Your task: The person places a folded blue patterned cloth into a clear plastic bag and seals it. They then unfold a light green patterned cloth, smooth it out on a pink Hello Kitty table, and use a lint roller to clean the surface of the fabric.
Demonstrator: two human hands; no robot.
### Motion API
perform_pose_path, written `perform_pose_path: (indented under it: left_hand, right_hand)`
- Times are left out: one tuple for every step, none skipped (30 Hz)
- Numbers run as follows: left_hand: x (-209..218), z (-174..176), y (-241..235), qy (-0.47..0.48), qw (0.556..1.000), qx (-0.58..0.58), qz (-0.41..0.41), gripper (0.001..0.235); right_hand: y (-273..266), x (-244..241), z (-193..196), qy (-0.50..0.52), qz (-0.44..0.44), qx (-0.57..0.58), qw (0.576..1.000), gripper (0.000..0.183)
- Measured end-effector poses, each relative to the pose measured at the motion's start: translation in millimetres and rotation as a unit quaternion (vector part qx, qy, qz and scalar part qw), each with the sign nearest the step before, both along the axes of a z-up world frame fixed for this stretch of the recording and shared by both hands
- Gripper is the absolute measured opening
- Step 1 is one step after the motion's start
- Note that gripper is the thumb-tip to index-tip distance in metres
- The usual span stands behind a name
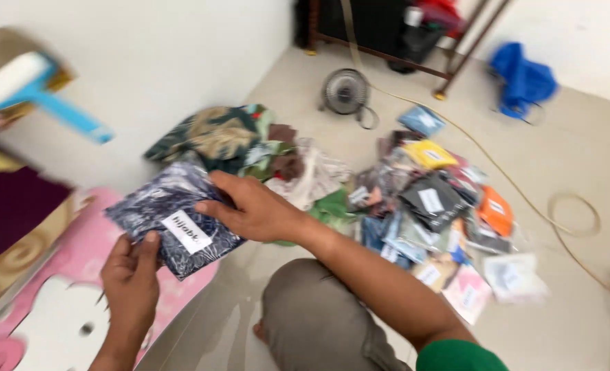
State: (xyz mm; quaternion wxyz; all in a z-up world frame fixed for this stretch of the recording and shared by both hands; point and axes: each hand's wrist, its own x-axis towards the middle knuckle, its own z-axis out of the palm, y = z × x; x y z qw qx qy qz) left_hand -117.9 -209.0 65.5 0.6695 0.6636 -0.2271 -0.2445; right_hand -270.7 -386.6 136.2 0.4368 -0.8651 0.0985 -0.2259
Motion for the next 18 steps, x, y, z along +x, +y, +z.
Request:
perform_pose_path:
  left_hand:
    - [-8, -18, -29, -0.001, 1.0, -0.002, -0.019, 0.016]
    - [-15, -35, -58, 0.032, 0.998, 0.019, -0.042, 0.021]
    - [-23, -53, -83, 0.064, 0.995, 0.042, -0.058, 0.028]
    - [-39, -69, -109, 0.062, 0.995, 0.043, -0.071, 0.028]
    - [-55, -86, -132, 0.077, 0.987, 0.064, -0.129, 0.029]
    - [-70, -103, -154, 0.092, 0.974, 0.086, -0.186, 0.031]
    - [-93, -92, -166, 0.092, 0.973, 0.088, -0.192, 0.031]
    - [-115, -82, -178, 0.114, 0.957, 0.124, -0.238, 0.038]
    - [-137, -71, -187, 0.137, 0.936, 0.161, -0.28, 0.046]
    - [-148, -73, -195, 0.137, 0.935, 0.164, -0.283, 0.046]
    - [-157, -76, -201, 0.152, 0.93, 0.162, -0.293, 0.04]
    - [-165, -78, -206, 0.166, 0.925, 0.161, -0.303, 0.034]
    - [-166, -80, -209, 0.169, 0.927, 0.163, -0.292, 0.034]
    - [-166, -81, -211, 0.153, 0.925, 0.186, -0.293, 0.033]
    - [-163, -81, -211, 0.138, 0.924, 0.211, -0.288, 0.032]
    - [-152, -97, -202, 0.14, 0.928, 0.213, -0.273, 0.032]
    - [-137, -110, -197, 0.071, 0.93, 0.203, -0.297, 0.032]
    - [-122, -123, -192, 0.001, 0.928, 0.194, -0.319, 0.032]
  right_hand:
    - [-12, -22, -22, -0.001, -0.019, -0.002, 1.0, 0.036]
    - [-22, -43, -43, -0.036, -0.087, 0.081, 0.992, 0.031]
    - [-30, -61, -66, -0.072, -0.148, 0.164, 0.973, 0.026]
    - [-43, -82, -89, -0.075, -0.161, 0.162, 0.971, 0.026]
    - [-55, -102, -113, -0.11, -0.246, 0.255, 0.929, 0.018]
    - [-66, -122, -137, -0.144, -0.327, 0.341, 0.869, 0.023]
    - [-75, -144, -149, -0.146, -0.332, 0.342, 0.867, 0.023]
    - [-84, -166, -160, -0.18, -0.405, 0.396, 0.804, 0.023]
    - [-92, -187, -172, -0.21, -0.471, 0.446, 0.731, 0.023]
    - [-97, -205, -172, -0.211, -0.474, 0.448, 0.728, 0.023]
    - [-102, -221, -173, -0.242, -0.51, 0.472, 0.677, 0.02]
    - [-106, -235, -173, -0.272, -0.544, 0.494, 0.622, 0.018]
    - [-123, -251, -208, -0.265, -0.539, 0.499, 0.625, 0.018]
    - [-140, -265, -243, -0.331, -0.602, 0.456, 0.566, 0.015]
    - [-157, -273, -279, -0.391, -0.654, 0.411, 0.502, 0.017]
    - [-147, -276, -289, -0.383, -0.646, 0.421, 0.509, 0.017]
    - [-147, -274, -296, -0.437, -0.607, 0.464, 0.474, 0.011]
    - [-147, -271, -303, -0.485, -0.565, 0.506, 0.434, 0.011]
